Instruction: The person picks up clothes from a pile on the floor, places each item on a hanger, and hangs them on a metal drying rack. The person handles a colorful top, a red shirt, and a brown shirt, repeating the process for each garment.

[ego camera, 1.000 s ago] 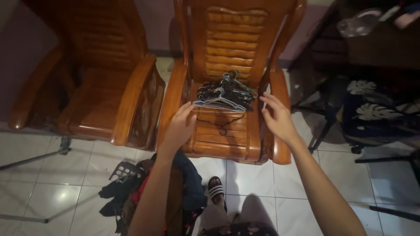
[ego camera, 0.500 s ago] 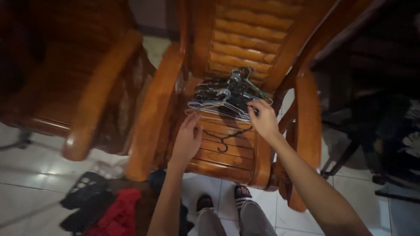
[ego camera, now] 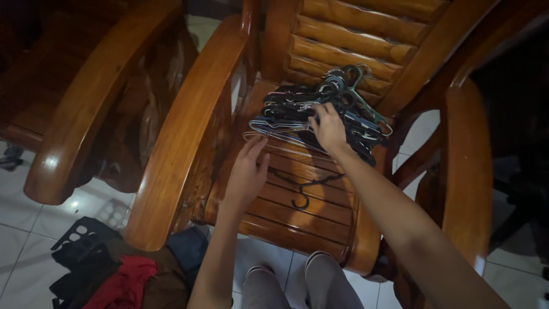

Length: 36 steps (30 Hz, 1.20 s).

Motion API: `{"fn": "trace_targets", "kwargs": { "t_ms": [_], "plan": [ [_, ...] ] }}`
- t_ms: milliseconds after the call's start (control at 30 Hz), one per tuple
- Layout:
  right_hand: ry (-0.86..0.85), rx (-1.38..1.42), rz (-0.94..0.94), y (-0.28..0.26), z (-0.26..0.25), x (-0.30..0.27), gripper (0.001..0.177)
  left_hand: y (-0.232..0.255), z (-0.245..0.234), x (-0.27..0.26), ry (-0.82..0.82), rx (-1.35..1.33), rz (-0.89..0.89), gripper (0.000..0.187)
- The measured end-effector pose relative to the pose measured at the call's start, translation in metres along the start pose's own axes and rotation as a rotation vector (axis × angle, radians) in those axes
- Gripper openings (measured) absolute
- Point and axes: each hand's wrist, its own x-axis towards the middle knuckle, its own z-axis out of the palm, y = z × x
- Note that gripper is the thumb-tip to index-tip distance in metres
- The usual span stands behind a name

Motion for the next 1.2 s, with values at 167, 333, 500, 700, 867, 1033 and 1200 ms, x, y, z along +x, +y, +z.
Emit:
{"fn": "trace_targets", "kwargs": {
  "t_ms": [167,333,500,700,867,1033,1200],
  "plan": [
    [-0.099,0.021,0.013,0.006,0.007,-0.002,0.012,0.007,-0.008,0.003,-0.045,-0.034,-0.143,0.039],
    [-0.115,0.034,-0.127,-0.041,-0.053,-0.027,0.014,0.04,-0.027,-0.004,-0.03,0.002,-0.006,0.036],
    [-0.146,0.038,-0.131,-0.105,-0.148,-0.017,0.016,0.104,-0.06,0.005,-0.055,0.03,-0.038,0.037],
    [-0.191,0.123,-0.173,-0.169,-0.255,0.0,0.023,0.195,-0.096,0.01,-0.047,-0.037,-0.079,0.037],
    [-0.227,0.345,-0.36,-0.242,-0.332,0.011,0.018,0.265,-0.143,-0.003,0.064,0.274,0.182,0.039],
    [-0.337,0.582,-0.409,-0.334,-0.385,0.03,0.021,0.318,-0.21,-0.054,-0.11,0.316,-0.193,0.023],
    [-0.772,0.871,-0.402,-0.428,-0.39,0.013,0.045,0.341,-0.286,-0.132,0.054,0.318,-0.356,0.023]
  ]
}}
